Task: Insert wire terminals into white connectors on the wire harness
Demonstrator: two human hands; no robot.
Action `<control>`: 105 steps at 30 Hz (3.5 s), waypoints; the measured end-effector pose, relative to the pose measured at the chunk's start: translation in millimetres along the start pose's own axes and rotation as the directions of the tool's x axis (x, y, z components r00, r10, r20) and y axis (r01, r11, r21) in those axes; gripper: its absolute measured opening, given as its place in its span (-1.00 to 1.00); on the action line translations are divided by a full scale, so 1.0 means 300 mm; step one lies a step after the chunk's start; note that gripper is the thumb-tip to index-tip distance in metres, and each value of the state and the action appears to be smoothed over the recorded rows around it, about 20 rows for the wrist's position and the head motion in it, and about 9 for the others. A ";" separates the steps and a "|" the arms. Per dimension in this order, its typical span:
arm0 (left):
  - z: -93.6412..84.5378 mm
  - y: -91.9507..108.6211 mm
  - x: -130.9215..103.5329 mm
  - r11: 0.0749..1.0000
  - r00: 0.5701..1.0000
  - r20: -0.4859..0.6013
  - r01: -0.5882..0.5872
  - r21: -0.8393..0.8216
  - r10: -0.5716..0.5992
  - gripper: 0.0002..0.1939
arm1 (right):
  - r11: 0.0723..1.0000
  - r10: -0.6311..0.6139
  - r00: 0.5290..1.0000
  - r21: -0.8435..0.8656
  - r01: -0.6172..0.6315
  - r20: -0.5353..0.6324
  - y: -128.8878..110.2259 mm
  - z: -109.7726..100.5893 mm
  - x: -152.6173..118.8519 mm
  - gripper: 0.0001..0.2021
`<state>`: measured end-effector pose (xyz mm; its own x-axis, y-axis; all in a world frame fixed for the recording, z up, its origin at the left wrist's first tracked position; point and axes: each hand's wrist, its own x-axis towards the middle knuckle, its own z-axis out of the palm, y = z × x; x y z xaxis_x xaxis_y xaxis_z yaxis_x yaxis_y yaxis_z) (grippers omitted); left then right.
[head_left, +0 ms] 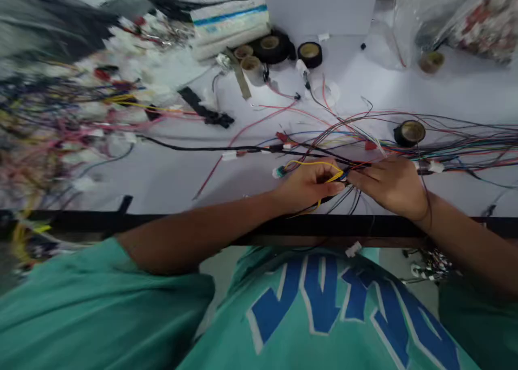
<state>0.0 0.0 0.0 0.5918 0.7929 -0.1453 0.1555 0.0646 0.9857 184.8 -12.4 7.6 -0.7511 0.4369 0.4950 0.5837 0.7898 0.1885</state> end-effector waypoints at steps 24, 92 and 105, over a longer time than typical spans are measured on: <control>0.007 0.008 -0.004 0.957 0.999 -0.011 0.036 0.286 -0.034 -0.90 | 0.889 0.279 0.960 0.372 -0.266 0.019 -0.016 0.044 0.005 -0.85; -0.057 0.124 0.013 0.917 0.967 -0.165 0.240 0.319 -0.195 -0.91 | 0.329 0.366 0.856 0.809 -0.487 0.366 0.023 -0.083 0.086 -0.79; -0.156 0.115 -0.042 0.952 0.873 0.383 0.258 0.165 -0.303 -0.86 | 0.876 0.169 0.925 0.379 -0.300 0.341 0.000 0.006 0.038 -0.75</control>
<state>-39.0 20.5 39.8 0.7724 0.4403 -0.4577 0.4308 0.1662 0.8870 175.8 -6.5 11.8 -0.7012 0.6844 0.2000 0.6194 0.7236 -0.3045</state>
